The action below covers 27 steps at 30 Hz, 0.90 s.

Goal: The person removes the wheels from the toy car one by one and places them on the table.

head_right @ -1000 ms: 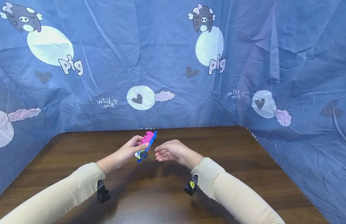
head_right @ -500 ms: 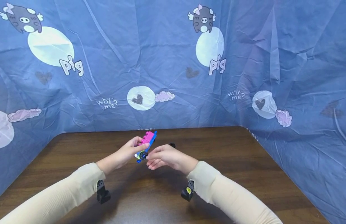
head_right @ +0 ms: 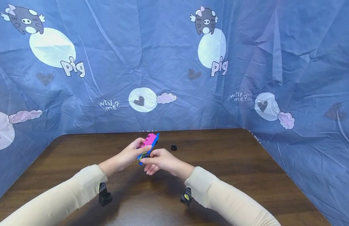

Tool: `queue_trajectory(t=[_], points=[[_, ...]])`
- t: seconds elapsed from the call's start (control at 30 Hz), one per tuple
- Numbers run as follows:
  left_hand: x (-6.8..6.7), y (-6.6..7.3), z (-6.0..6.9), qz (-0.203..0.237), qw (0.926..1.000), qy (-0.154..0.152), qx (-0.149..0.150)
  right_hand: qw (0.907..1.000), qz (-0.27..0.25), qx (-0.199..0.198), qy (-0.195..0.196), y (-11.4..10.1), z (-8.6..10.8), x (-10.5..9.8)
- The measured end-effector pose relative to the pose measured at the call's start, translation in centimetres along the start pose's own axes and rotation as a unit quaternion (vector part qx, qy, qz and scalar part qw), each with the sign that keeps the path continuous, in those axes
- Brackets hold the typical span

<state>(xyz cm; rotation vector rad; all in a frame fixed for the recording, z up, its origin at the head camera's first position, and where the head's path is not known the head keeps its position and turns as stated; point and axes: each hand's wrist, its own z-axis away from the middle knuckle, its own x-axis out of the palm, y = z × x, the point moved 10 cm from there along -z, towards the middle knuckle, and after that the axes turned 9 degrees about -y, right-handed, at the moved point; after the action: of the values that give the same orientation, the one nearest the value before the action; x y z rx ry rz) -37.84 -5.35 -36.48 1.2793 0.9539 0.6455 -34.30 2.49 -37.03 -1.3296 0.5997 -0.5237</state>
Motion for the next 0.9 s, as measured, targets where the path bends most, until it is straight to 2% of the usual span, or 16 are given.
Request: queue_trajectory(t=[0.13,0.27,0.57,0.9], points=[[-0.2,0.0,0.1,-0.012,0.9999,0.010,0.004,0.9996,0.025,-0.015,-0.002,-0.2,-0.1,0.1],[-0.4,0.1,0.1,-0.025,0.9994,0.024,0.008,0.9976,0.054,-0.040,0.014,-0.6,-0.1,-0.1],[-0.3,0.6,-0.3,-0.028,0.9989,0.027,0.027,0.9944,0.055,-0.066,0.060,-0.9,0.1,-0.6],[-0.2,0.9,-0.4,-0.034,0.9981,0.039,0.034,0.9900,0.094,-0.047,0.094,-1.2,0.2,-1.2]])
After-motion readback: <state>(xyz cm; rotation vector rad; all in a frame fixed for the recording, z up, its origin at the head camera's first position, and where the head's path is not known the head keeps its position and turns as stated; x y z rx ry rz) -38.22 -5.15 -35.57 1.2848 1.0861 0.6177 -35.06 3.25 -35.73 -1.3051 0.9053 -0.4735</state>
